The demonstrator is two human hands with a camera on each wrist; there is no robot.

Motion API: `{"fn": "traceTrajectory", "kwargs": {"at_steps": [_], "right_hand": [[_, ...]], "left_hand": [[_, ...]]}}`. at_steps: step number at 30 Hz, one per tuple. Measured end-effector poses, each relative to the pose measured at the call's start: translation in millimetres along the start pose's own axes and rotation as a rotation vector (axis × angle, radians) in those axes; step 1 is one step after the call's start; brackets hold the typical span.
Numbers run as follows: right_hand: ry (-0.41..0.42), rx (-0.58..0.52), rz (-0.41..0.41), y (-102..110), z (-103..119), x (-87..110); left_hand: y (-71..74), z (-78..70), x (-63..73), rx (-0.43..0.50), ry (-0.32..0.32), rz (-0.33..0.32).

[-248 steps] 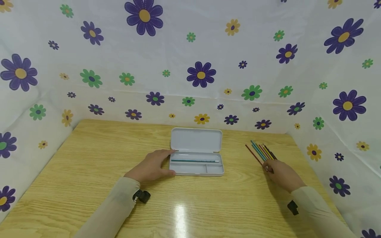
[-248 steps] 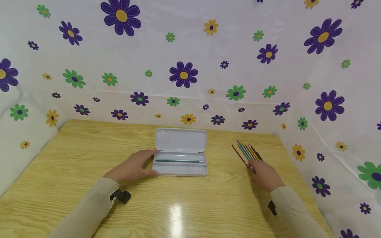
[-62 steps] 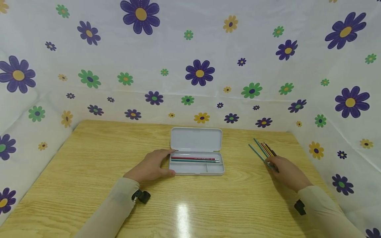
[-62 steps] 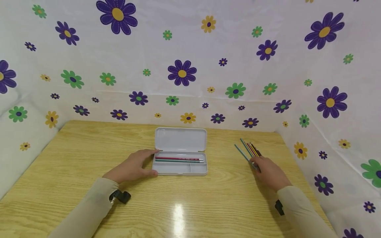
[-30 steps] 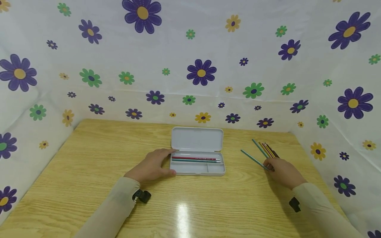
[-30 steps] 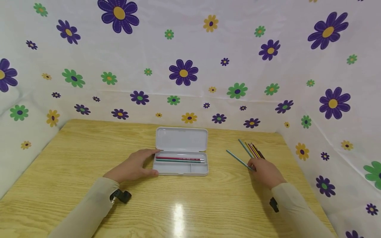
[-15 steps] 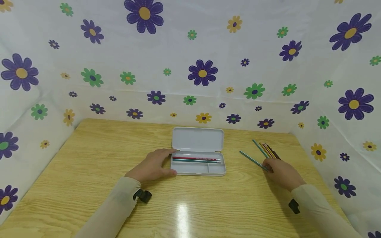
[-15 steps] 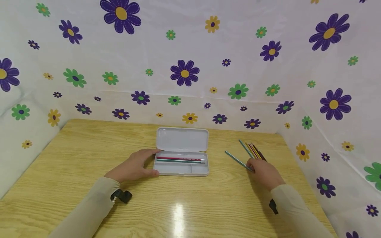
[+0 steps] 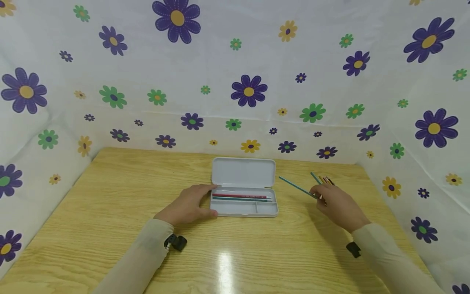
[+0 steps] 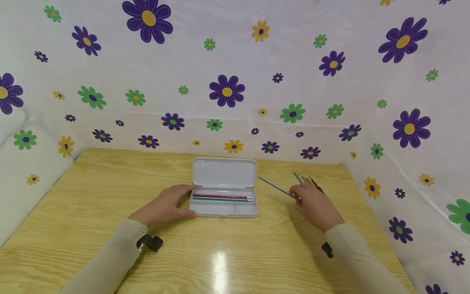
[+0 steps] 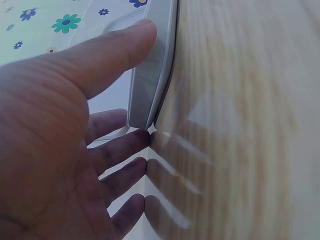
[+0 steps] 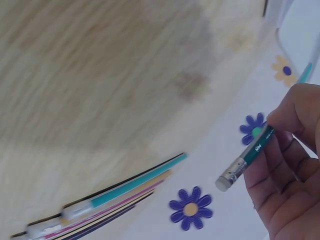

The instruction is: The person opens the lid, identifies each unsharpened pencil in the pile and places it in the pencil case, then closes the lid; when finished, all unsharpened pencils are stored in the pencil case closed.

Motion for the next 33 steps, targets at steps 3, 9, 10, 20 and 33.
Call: {"fn": "traceTrajectory", "kwargs": {"at_steps": [3,9,10,20,33], "right_hand": [[0.024,0.001,-0.020,3.0,12.1,-4.2],[0.068,0.024,-0.034,1.0,33.2,-19.5],[0.072,0.026,-0.030,-0.3,36.4,-22.5],[0.174,0.045,-0.044,-5.6,70.8,-44.1],[0.202,0.012,0.068,-30.3,103.0,-79.0]], "left_hand": [[0.0,-0.7,0.5,-0.010,0.000,0.003],[2.2,-2.9,1.9,-0.003,-0.005,0.000],[2.1,-2.7,2.0,-0.002,-0.005,0.000],[0.4,-1.1,1.4,-0.003,0.008,0.004],[0.1,-0.5,0.7,-0.001,0.022,0.004]]}}
Point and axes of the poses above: each hand's wrist, its own x-axis away from the middle knuckle, its own y-axis out of the back of the hand, z = x × y, the point moved 7 cm from there along -x, towards the middle knuckle, and after that the axes turned 6 degrees about z, right-handed, at the moved point
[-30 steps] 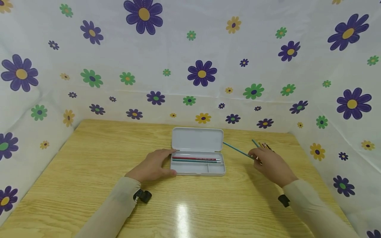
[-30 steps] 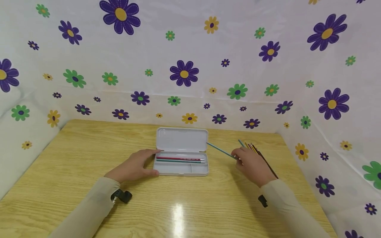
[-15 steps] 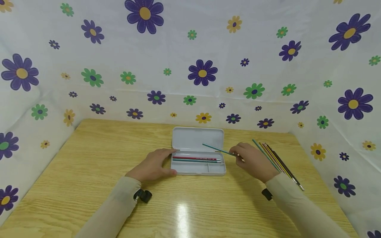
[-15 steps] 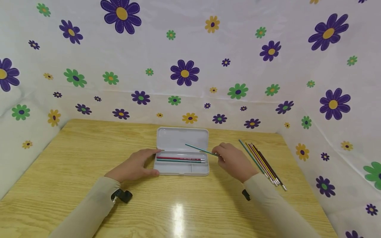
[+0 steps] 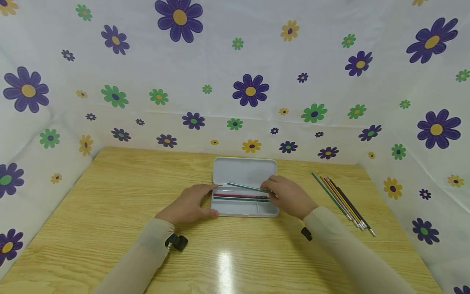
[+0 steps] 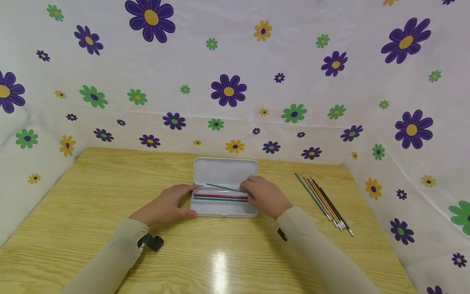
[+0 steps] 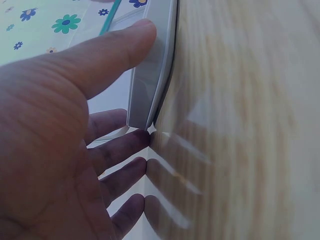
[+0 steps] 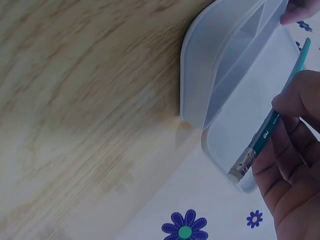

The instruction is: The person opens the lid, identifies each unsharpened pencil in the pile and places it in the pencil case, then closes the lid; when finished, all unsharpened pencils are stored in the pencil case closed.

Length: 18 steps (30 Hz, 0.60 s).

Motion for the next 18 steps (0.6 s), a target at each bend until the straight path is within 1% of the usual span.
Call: {"fn": "traceTrajectory", "kwargs": {"at_steps": [6,11,18], "right_hand": [[0.008,0.034,0.057,-13.6,8.6,-18.6],[0.009,0.057,0.078,-23.4,11.8,-32.6],[-0.013,0.061,0.115,-28.3,12.4,-43.3]], "left_hand": [[-0.1,0.6,0.3,0.012,0.003,0.004],[1.5,0.5,1.6,0.010,-0.001,0.004],[2.3,0.3,1.5,0.010,-0.011,0.000]]}}
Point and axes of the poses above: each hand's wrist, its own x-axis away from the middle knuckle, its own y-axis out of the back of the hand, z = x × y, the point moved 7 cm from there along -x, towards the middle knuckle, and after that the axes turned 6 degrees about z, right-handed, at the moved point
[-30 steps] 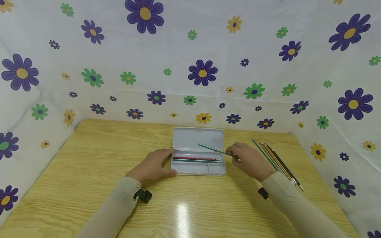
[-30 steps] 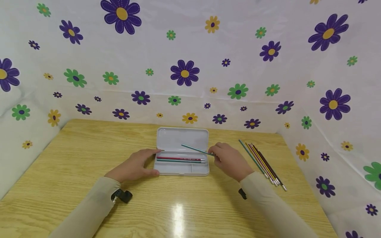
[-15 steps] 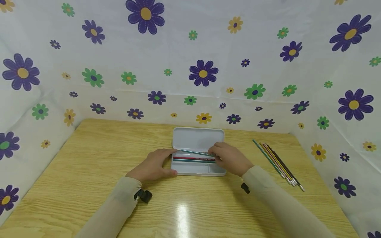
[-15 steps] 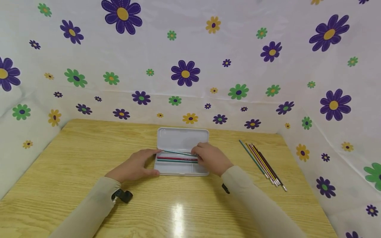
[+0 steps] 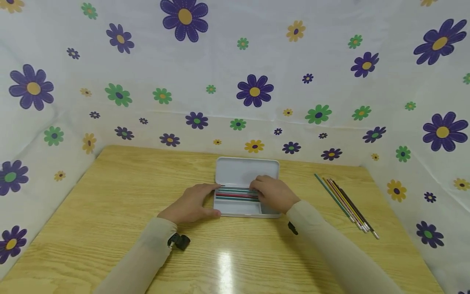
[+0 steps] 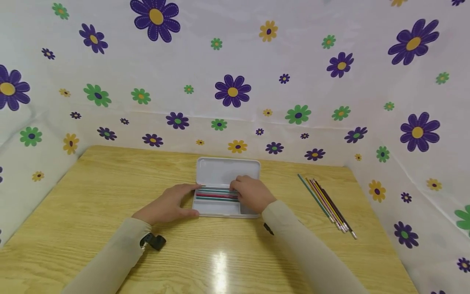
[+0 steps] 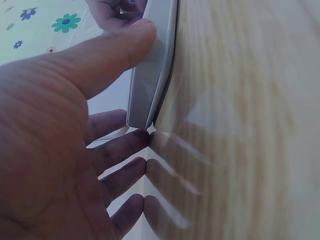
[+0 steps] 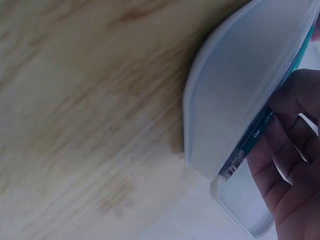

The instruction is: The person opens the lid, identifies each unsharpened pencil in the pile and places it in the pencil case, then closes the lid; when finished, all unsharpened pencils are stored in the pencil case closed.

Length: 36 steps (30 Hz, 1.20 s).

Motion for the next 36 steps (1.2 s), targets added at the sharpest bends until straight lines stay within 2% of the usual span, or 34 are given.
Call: {"fn": "traceTrajectory", "kwargs": {"at_steps": [4,10,26,31,36], "right_hand": [[-0.013,0.016,0.009,-2.0,-2.2,-2.1],[0.016,0.037,0.008,-3.7,2.1,-6.5],[0.027,0.080,0.021,-9.5,2.9,-8.2],[0.017,0.063,0.019,-9.2,1.6,-5.2],[0.012,0.024,-0.028,-1.7,-2.3,6.7]], "left_hand": [[0.5,-3.2,-1.1,-0.004,-0.002,0.000],[1.4,-3.4,-1.2,-0.005,0.000,0.004],[0.0,-3.7,-0.8,0.012,0.013,-0.005],[-0.3,-3.1,-1.5,0.012,0.006,-0.011],[0.2,-2.4,-1.5,0.013,0.002,-0.016]]}}
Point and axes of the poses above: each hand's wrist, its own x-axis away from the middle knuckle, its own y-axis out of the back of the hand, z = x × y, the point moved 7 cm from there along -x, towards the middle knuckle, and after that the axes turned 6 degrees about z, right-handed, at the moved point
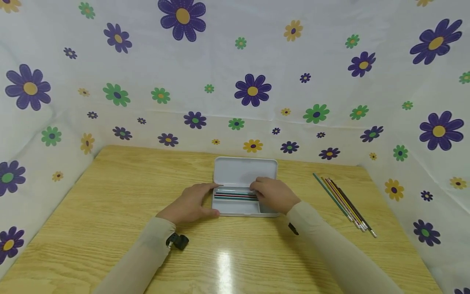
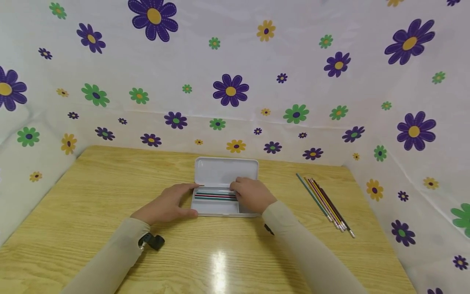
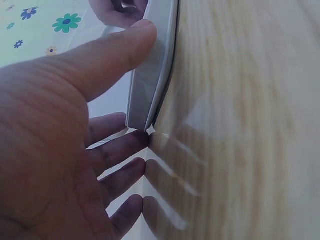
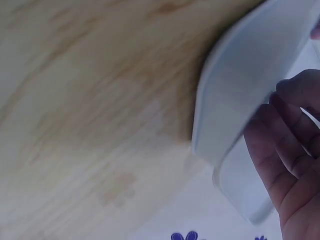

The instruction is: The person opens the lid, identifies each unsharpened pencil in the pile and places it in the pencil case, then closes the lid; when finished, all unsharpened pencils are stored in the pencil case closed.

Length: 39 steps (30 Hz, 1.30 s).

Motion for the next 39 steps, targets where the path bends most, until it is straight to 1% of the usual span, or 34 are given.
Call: {"fn": "traceTrajectory", "kwargs": {"at_steps": [6,13,16,19,22,25,28,31,34,39], "right_hand": [[-0.013,0.021,-0.055,11.8,-11.9,25.8],[-0.038,0.029,-0.211,31.1,-40.9,72.8],[-0.072,0.026,-0.235,33.8,-58.7,91.9],[-0.148,-0.009,-0.205,29.7,-81.1,111.0],[-0.248,-0.065,-0.137,21.5,-103.3,130.3],[-0.326,-0.110,-0.079,12.6,-122.6,147.3],[-0.358,-0.116,-0.079,7.3,-136.4,160.6],[-0.382,-0.115,-0.088,5.4,-145.5,169.4],[-0.411,-0.111,-0.072,3.5,-150.8,173.9],[-0.424,-0.115,-0.061,-0.3,-154.0,176.8]], "left_hand": [[-0.8,1.1,-0.3,-0.003,0.007,0.004],[-1.5,2.3,-0.4,-0.011,0.016,0.011],[-1.4,2.5,-0.1,-0.010,0.018,0.009],[-1.6,2.6,-0.1,-0.013,0.013,0.006],[-1.9,2.7,-0.2,-0.011,0.010,0.006],[-2.4,3.1,-0.4,-0.009,0.005,0.007],[-2.4,2.9,-0.1,-0.006,0.003,0.008],[-2.3,3.0,-0.2,-0.005,0.004,0.007],[-2.2,3.4,-0.5,-0.006,0.009,0.006],[-2.2,2.9,-0.4,-0.001,0.013,0.009]]}}
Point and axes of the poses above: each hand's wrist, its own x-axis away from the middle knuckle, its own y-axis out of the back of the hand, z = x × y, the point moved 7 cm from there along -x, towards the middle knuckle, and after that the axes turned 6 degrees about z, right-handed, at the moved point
